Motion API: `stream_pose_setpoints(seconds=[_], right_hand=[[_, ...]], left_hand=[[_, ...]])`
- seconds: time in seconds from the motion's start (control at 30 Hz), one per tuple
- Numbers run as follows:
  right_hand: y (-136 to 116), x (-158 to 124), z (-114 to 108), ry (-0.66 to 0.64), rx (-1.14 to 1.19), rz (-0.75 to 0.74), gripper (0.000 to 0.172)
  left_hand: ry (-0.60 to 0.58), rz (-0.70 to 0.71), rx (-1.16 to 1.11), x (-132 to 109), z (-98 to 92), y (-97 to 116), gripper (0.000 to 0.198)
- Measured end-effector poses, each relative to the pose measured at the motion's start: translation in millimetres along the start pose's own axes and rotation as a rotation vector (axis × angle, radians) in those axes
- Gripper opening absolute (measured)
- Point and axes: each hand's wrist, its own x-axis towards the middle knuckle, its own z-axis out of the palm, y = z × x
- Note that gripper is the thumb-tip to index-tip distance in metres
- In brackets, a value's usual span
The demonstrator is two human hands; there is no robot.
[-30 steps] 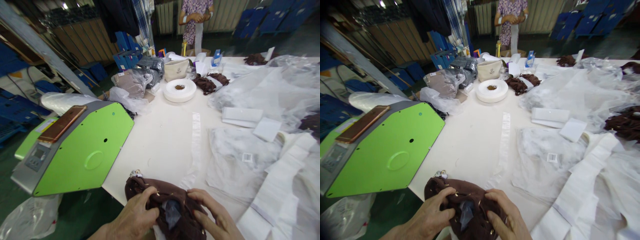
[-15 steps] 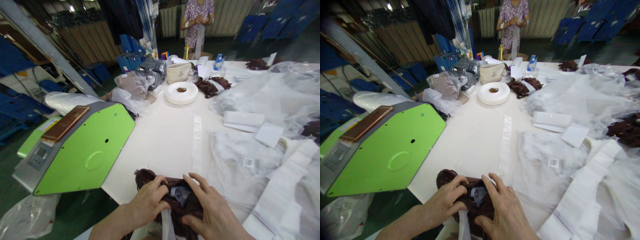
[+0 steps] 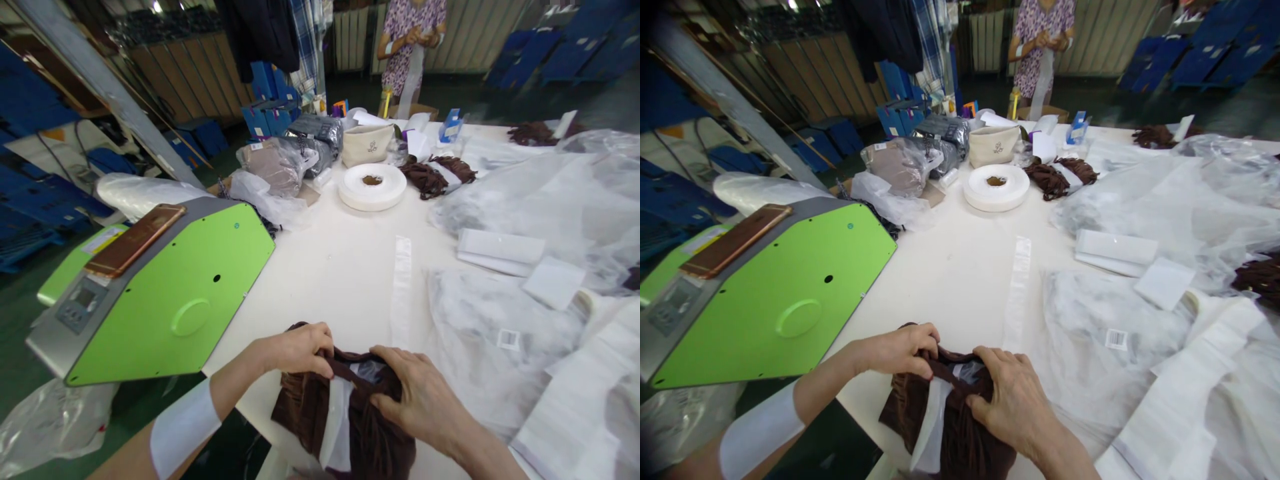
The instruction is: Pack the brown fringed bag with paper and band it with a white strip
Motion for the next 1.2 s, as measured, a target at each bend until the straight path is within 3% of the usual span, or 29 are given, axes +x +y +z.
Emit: stream_pose_setpoints(seconds=[0.17,0.27,0.53,0.7,0.97,1.2], right_hand=[[1,14,-4,-0.092,-0.030,0.110,0.044],[4,22,5,-0.069,-0.058,0.162,0.041],[14,11,29,0.059,0.025,0.173,0.019],[13,6,30,0.046,0.075,0.156,0.015],[16,-1,38,0.018,0.058,0.079,0.025],[24,-2,40,0.017,0.052,0.062,0.025]], left_hand=[[0.043,0.003,0.122,25,6.6,6,0.011],[0.079,-0.048,0.166,34,14.4,11,0.012],[0.222,-0.112,0.074,22,31.5,12,0.014],[0.150,-0.120,-0.048,17,22.4,9,0.039],[0.069,-0.059,0.083,12,-1.6,0,0.054],[0.213,-0.038,0.024,-15,-36.5,-19,0.062]])
